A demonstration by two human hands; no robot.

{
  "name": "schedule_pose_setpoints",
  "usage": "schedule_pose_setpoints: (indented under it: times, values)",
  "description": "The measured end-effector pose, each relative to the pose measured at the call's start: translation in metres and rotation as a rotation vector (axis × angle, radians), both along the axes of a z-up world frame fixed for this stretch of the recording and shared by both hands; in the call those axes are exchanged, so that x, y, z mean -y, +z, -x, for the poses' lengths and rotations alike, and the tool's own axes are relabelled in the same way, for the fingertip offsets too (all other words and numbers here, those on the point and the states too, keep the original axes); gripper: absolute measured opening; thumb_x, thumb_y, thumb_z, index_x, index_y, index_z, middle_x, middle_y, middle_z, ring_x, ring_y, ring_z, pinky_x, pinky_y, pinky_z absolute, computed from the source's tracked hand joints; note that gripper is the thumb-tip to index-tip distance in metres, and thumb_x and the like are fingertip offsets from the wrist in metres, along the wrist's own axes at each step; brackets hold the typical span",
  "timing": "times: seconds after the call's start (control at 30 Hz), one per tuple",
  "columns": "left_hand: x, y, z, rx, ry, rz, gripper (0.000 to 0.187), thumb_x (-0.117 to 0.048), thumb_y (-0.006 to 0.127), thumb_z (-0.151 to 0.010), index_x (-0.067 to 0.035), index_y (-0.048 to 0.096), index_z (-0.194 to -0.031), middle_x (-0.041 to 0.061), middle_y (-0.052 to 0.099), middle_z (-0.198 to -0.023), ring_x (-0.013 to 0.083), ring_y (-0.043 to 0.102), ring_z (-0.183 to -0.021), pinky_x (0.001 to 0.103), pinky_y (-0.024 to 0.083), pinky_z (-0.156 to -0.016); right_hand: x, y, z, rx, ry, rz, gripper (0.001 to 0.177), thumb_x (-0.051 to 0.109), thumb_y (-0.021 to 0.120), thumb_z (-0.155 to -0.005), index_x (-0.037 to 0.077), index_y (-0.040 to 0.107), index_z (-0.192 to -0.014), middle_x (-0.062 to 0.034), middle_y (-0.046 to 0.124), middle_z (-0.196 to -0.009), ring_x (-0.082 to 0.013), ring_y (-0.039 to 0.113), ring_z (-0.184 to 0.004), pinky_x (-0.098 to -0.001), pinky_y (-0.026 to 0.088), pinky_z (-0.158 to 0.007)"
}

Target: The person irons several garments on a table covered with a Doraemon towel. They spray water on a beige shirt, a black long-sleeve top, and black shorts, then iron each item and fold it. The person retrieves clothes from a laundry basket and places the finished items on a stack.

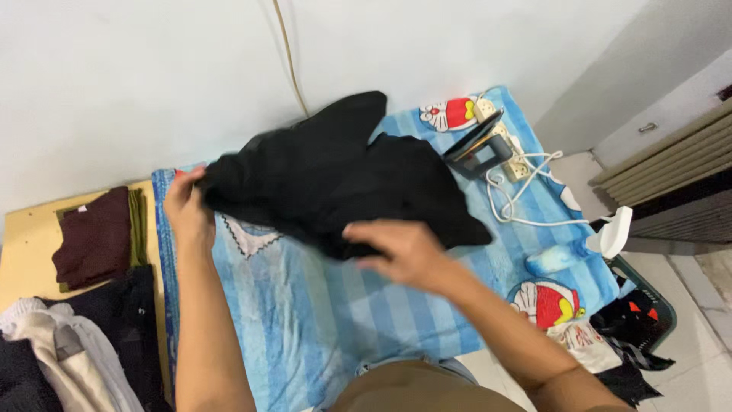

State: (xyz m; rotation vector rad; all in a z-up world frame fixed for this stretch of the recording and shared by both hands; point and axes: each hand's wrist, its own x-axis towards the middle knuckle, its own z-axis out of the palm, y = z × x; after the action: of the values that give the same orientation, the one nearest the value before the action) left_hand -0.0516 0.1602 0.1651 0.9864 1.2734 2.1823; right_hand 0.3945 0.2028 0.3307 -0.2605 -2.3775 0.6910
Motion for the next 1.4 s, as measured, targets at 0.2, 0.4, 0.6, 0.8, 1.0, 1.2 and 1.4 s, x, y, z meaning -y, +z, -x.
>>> schedule_pose_setpoints:
  times: [0.2,0.4,0.6,0.8,1.0,1.2,1.4]
  values:
    - [0.090,-0.173,-0.023,0.616,0.445,0.631,0.069,-0.011,0.067,-0.088,-0.020,0.032,-0.147,0.008,0.058,-0.110,0.0185,0.060,-0.082,0.049,0.054,-0.074,-0.023,-0.162,-0.043,0.098,-0.254,0.300,0.061,0.025,0.084,-0.079,0.004,0.062,-0.133,-0.0157,0.067,-0.129,-0.0319,0.067,-0.114,-0.0417,0.054,-0.095]
    - [0.110,-0.177,-0.166,-0.279,0.289,1.150,0.089,-0.046,0.077,-0.094,0.007,0.027,-0.144,0.031,0.071,-0.099,0.0427,0.068,-0.096,0.045,0.051,-0.091,-0.109,-0.282,-0.147,0.287,-1.097,0.112,0.044,0.031,0.074,-0.097,-0.002,0.062,-0.125,-0.0287,0.064,-0.112,-0.0459,0.061,-0.105,-0.0522,0.050,-0.093]
    - [0.096,-0.099,-0.224,-0.478,0.249,1.293,0.081,-0.033,0.074,-0.089,-0.004,0.027,-0.148,0.031,0.071,-0.102,0.0494,0.068,-0.099,0.053,0.051,-0.089,-0.125,-0.330,-0.139,0.441,-1.171,0.202,0.041,0.031,0.078,-0.086,0.000,0.059,-0.106,-0.0298,0.067,-0.101,-0.0502,0.063,-0.098,-0.0566,0.049,-0.079]
    - [0.131,-0.094,-0.216,-0.443,0.037,1.101,0.075,-0.020,0.082,-0.083,-0.004,0.030,-0.136,0.032,0.065,-0.097,0.0503,0.066,-0.090,0.053,0.052,-0.080,-0.115,-0.321,-0.172,0.368,-1.105,0.291,0.035,0.020,0.074,-0.092,-0.001,0.052,-0.110,-0.0332,0.068,-0.090,-0.0549,0.065,-0.090,-0.0587,0.051,-0.075]
    - [0.192,-0.105,-0.251,-0.308,-0.064,1.297,0.071,-0.022,0.087,-0.077,-0.005,0.035,-0.123,0.024,0.059,-0.073,0.0387,0.061,-0.067,0.049,0.051,-0.068,-0.055,-0.313,-0.230,0.587,-1.183,0.329,0.035,0.022,0.072,-0.094,0.000,0.052,-0.114,-0.0342,0.068,-0.092,-0.0552,0.065,-0.090,-0.0604,0.050,-0.077]
    - [0.203,-0.091,-0.280,-0.274,0.044,1.262,0.082,-0.019,0.089,-0.073,-0.003,0.032,-0.129,0.016,0.059,-0.067,0.0309,0.060,-0.059,0.044,0.050,-0.064,-0.006,-0.322,-0.265,0.272,-1.288,0.374,0.046,0.033,0.081,-0.094,0.001,0.053,-0.111,-0.0223,0.065,-0.090,-0.0423,0.064,-0.082,-0.0526,0.052,-0.075]
    - [0.154,-0.110,-0.190,-0.204,0.253,0.656,0.095,-0.015,0.086,-0.082,-0.002,0.029,-0.158,0.021,0.056,-0.136,0.0301,0.059,-0.122,0.039,0.047,-0.104,-0.033,-0.275,-0.313,-0.216,-1.358,-0.105,0.079,0.019,0.095,-0.085,-0.008,0.037,-0.131,-0.0262,0.049,-0.125,-0.0373,0.051,-0.109,-0.0438,0.043,-0.097]
